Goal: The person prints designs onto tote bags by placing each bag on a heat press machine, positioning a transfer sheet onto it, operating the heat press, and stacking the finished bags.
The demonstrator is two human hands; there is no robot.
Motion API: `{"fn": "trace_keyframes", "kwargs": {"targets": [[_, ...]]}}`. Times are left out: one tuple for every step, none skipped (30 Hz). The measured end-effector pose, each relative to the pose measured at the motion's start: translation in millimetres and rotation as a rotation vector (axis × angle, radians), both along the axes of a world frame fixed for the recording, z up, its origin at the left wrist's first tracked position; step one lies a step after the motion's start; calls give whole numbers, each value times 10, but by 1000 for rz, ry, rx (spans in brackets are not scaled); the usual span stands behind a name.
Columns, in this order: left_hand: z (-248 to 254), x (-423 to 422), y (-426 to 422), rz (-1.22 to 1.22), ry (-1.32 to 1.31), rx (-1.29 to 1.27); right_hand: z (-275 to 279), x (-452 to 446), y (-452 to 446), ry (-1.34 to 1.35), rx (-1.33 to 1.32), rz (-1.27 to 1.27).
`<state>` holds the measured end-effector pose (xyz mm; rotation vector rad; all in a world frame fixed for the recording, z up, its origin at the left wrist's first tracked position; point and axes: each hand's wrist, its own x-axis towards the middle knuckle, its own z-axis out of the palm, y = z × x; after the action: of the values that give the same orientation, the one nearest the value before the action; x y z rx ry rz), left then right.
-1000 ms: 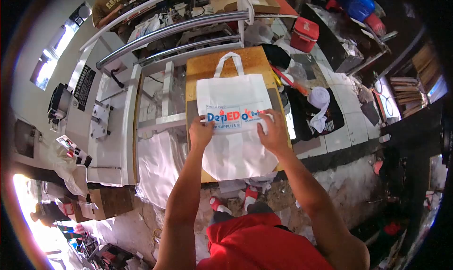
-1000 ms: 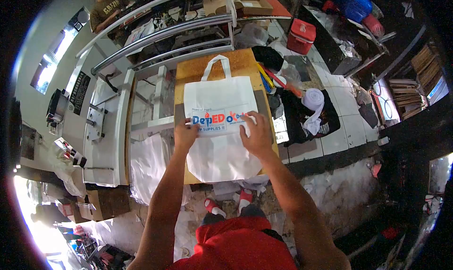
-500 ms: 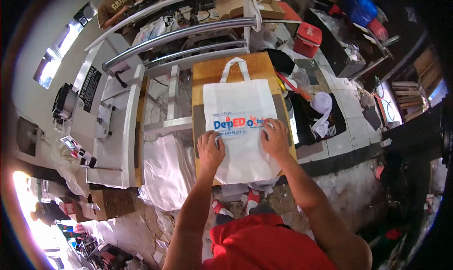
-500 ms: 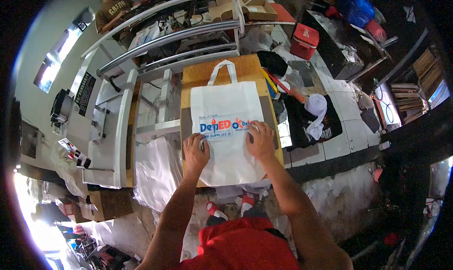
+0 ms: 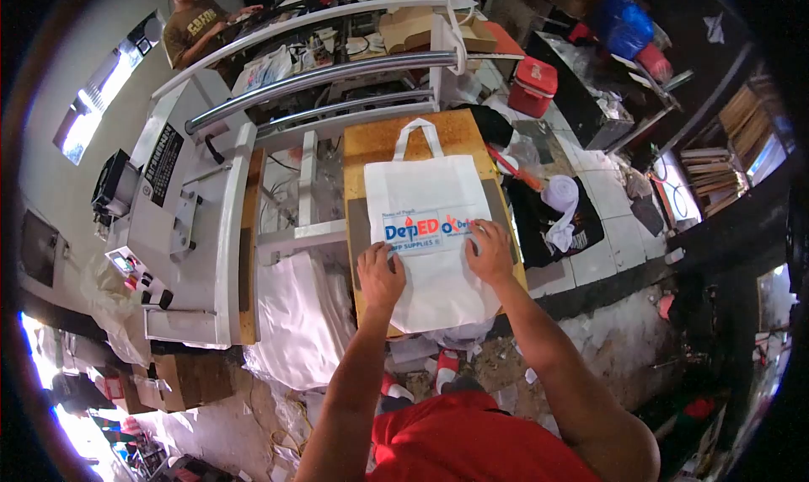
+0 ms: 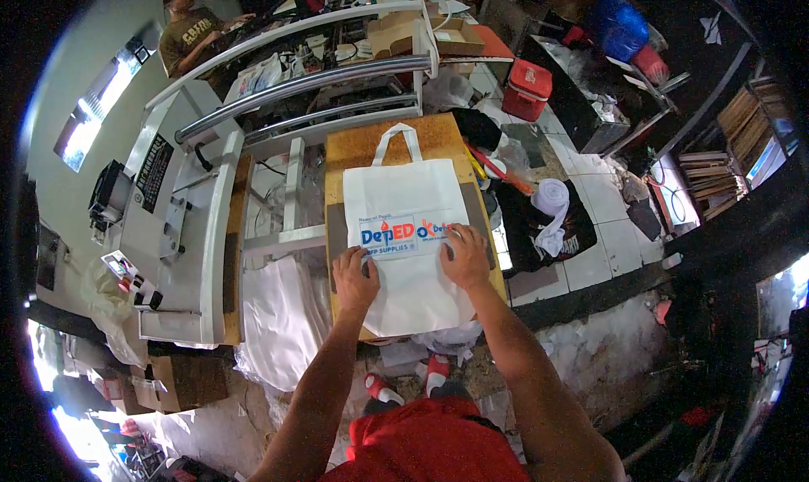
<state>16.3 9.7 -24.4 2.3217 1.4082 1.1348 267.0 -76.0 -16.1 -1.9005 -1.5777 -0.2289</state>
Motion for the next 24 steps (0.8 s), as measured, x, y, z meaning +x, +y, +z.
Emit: {"fn": "trace_keyframes", "kwargs": {"targets": [[8,-9,10,-5,-3,0,6,-10,-4,-2,8,0],[4,-10,13,6,3,-2,-1,-15,-4,-5,5,-9],[-8,5,-5,12,8,-7,-18,-10,3,-5,21,10],[-29,10,1,-9,2,-12,-6,11,-4,-8,37,19],[-53,-9,20,-17,9,0,4,14,-7,-20,31,12],[-70,-9,27,-20,18,15,21,12,-16,-19,30,12],[-74,4,20,-33,15,15,15,15,-16,-14,35,18],[-70,2,20,-25,7,35,16,17,-15,-14,40,9],[-67,3,22,-15,-1,55,13,17,-11,1,37,15],[-50,9,23,-16,-2,59,23,18,-11,18,32,23],[-46,15,24,-16,3,60,22,21,-17,23,34,23],[-51,14,17,-18,-4,57,13,20,-27,21,14,5],[-43,0,6,-16,-10,53,-13,5,-30,20,-7,-10],[-33,-2,4,-4,1,51,-28,-1,-26,30,-9,2],[-20,7,2,-5,0,39,-28,9,-28,11,-15,-2],[-23,6,6,-5,-5,29,-38,21,-17,-11,-17,-5],[-24,-1,4,8,0,32,-49,23,-16,-7,-14,9],[-25,6,9,3,-2,47,-57,30,-19,0,1,6],[-28,3,20,-5,-4,59,-48,17,-11,6,15,1],[-38,-8,26,-23,-36,56,-42,7,-18,16,-2,-7],[-45,-35,19,-17,-38,54,-34,-3,-22,14,-4,-1],[-6,-80,12,-14,-107,-7,-42,2,-27,17,10,-1],[49,-145,20,-11,-175,-64,-39,2,-15,20,27,1],[117,-273,-6,-1,-177,-58,-25,0,-2,19,33,12]]}}
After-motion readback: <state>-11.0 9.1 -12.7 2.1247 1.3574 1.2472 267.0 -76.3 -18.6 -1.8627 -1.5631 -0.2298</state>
